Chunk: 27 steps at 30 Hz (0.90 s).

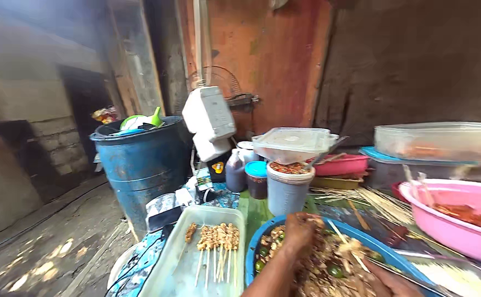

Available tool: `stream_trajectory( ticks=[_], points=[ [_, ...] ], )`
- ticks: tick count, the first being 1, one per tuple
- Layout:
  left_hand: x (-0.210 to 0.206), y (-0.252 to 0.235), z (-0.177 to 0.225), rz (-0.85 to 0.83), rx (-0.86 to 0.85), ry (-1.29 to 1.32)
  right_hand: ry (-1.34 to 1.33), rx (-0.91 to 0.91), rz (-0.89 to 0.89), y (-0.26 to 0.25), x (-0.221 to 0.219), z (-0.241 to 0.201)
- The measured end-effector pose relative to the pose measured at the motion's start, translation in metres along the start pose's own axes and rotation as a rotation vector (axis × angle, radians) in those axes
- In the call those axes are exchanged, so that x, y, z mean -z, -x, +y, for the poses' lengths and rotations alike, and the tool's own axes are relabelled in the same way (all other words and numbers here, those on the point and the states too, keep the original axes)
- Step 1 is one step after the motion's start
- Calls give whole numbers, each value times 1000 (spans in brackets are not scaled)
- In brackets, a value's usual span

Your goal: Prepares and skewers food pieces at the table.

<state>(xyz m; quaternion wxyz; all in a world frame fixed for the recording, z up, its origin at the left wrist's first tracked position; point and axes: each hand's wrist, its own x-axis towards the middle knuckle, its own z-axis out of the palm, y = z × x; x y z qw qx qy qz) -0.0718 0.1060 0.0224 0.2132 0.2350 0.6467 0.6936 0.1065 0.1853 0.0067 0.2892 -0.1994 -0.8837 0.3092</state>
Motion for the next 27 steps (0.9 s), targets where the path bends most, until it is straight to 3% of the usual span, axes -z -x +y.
stream_trajectory(
  ticks=[12,15,21,27],
  points=[
    [-6,1,0,25,-83,-179,-8,-31,122,7,-4,-10],
    [-5,2,-1,27,-116,-247,17,-37,76,4,-6,-9],
    [-10,10,5,-32,-246,-601,65,-82,88,1,-11,-11],
    [-18,16,17,-63,-191,-845,86,-90,98,-1,-18,-26]
  ],
)
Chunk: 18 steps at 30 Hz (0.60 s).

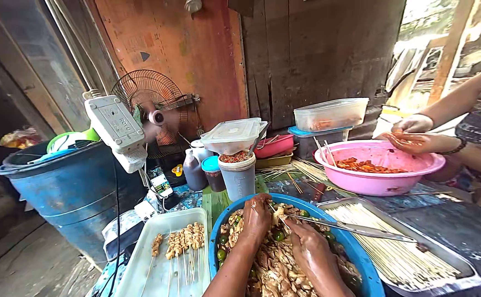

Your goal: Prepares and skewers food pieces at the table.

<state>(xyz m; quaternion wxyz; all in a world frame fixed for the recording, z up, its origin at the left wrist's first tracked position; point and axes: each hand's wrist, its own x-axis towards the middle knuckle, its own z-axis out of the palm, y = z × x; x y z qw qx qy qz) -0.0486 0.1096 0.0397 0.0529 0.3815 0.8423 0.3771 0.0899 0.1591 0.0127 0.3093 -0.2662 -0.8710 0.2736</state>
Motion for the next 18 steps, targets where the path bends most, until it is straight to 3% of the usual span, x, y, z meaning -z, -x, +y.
stream_trajectory(
  ticks=[3,7,10,13,18],
  points=[
    [-3,1,4,6,31,1,-6,2,41,-2,-5,-5],
    [-15,8,13,1,-67,30,3,1,97,-10,-9,-5],
    [-18,5,6,-42,-83,287,-91,-108,62,-15,2,-1],
    [-18,3,-2,-161,27,622,-209,-219,31,-18,12,2],
    [-16,1,-3,-255,78,764,-296,-284,90,-19,13,3]
  ],
)
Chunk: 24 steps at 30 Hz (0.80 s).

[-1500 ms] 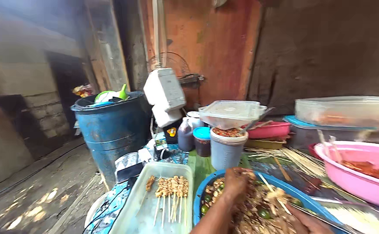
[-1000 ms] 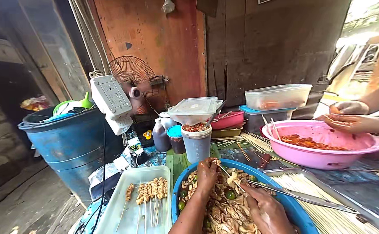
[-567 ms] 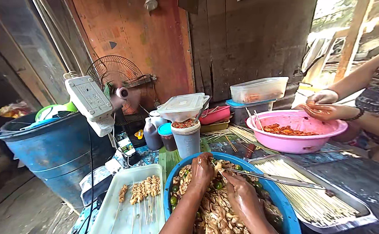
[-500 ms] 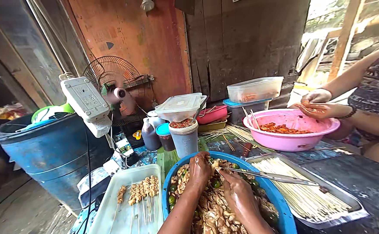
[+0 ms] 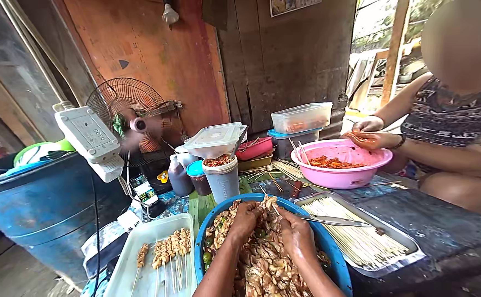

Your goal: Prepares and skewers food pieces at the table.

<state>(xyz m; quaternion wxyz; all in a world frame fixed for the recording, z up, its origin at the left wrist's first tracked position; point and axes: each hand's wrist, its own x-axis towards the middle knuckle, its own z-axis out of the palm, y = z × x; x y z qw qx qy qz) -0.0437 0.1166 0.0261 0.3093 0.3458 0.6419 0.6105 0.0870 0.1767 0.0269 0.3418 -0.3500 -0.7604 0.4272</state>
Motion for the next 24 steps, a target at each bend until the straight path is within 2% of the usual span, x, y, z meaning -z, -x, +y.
stream_trajectory(
  ticks=[5,11,13,18,20,24],
  points=[
    [2,3,12,-261,45,-163,-27,-48,38,4,-2,-2],
    [3,0,13,-350,60,-198,-49,-66,55,4,0,1],
    [3,-2,6,-254,20,-160,-32,1,49,3,3,7],
    [33,-4,-1,218,42,44,-35,185,-4,5,0,13],
    [37,-4,-4,285,61,163,-28,213,-25,9,-1,13],
    [35,-3,6,293,122,469,-11,193,-79,9,-4,14]
  ],
)
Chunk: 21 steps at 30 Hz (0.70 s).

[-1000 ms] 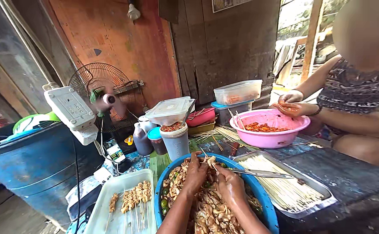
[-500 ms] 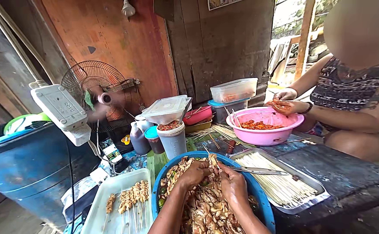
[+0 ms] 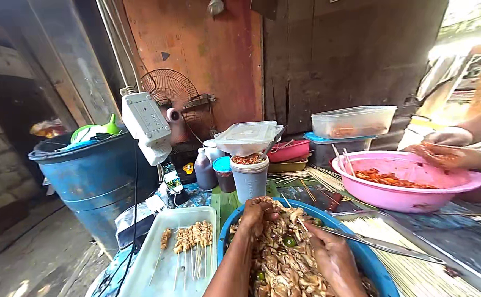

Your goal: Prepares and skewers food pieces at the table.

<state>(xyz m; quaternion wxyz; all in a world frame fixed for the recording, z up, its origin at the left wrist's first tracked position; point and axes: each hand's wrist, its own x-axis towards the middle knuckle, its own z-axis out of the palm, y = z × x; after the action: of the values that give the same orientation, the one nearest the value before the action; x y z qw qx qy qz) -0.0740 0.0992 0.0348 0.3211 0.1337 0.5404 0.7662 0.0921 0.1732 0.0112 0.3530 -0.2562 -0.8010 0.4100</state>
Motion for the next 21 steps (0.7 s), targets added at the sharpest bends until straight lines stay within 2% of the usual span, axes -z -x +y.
stream_trajectory(
  ticks=[6,15,18,21],
  points=[
    [2,-3,-2,7,-34,85,64,62,-8,4,-1,1],
    [-1,0,-3,-56,23,136,102,123,33,7,-3,4],
    [-3,-1,-6,-37,-25,57,141,147,20,9,-3,5],
    [2,-7,-17,-36,-233,-236,240,164,13,9,-4,4]
  ],
)
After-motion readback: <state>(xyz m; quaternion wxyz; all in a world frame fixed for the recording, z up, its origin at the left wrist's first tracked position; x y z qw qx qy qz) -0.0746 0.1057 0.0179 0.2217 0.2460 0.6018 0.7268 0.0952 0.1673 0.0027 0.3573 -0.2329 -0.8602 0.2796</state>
